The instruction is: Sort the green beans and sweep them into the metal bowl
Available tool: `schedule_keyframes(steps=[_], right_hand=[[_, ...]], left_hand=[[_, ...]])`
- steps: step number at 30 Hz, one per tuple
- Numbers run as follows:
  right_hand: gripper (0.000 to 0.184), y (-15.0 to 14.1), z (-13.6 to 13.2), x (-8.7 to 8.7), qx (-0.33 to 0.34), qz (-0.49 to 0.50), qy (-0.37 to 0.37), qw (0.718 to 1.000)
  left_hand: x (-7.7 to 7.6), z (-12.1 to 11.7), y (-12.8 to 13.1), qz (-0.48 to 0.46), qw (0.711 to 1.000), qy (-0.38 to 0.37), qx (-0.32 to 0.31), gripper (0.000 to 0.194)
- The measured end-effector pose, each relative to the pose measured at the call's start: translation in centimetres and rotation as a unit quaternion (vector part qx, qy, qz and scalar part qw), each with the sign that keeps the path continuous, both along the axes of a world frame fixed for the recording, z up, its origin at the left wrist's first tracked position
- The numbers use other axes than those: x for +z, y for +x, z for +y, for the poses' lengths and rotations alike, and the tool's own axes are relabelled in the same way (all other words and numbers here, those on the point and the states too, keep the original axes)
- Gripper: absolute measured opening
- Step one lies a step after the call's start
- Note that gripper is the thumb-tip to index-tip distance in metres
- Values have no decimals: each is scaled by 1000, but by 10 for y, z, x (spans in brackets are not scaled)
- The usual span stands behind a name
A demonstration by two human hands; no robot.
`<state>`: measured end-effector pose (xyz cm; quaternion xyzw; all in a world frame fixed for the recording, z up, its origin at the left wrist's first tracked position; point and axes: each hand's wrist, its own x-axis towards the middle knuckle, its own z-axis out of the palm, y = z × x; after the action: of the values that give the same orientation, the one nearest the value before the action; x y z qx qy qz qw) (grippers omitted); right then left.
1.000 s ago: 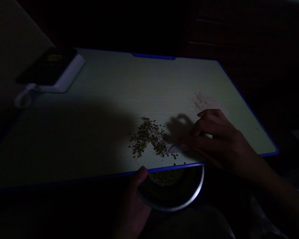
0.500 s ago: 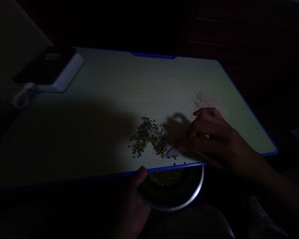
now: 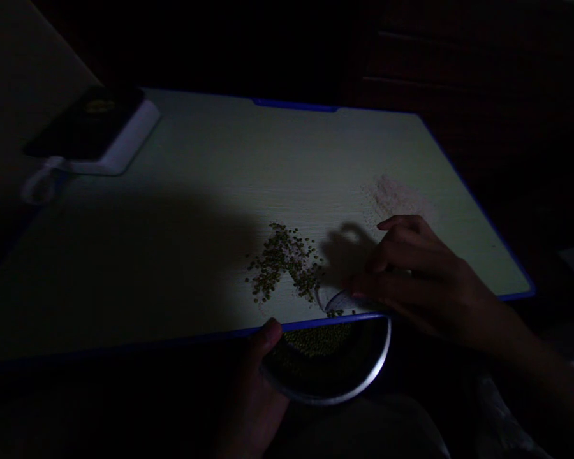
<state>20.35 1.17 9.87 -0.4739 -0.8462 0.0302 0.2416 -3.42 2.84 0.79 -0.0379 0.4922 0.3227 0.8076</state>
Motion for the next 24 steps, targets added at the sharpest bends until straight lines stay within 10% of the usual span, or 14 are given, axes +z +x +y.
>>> schedule_keyframes(steps=[24], right_hand=[[13, -22, -15, -8, -25, 44, -11, 999]], left_hand=[[4, 0, 0, -2, 1000, 10, 0, 13]])
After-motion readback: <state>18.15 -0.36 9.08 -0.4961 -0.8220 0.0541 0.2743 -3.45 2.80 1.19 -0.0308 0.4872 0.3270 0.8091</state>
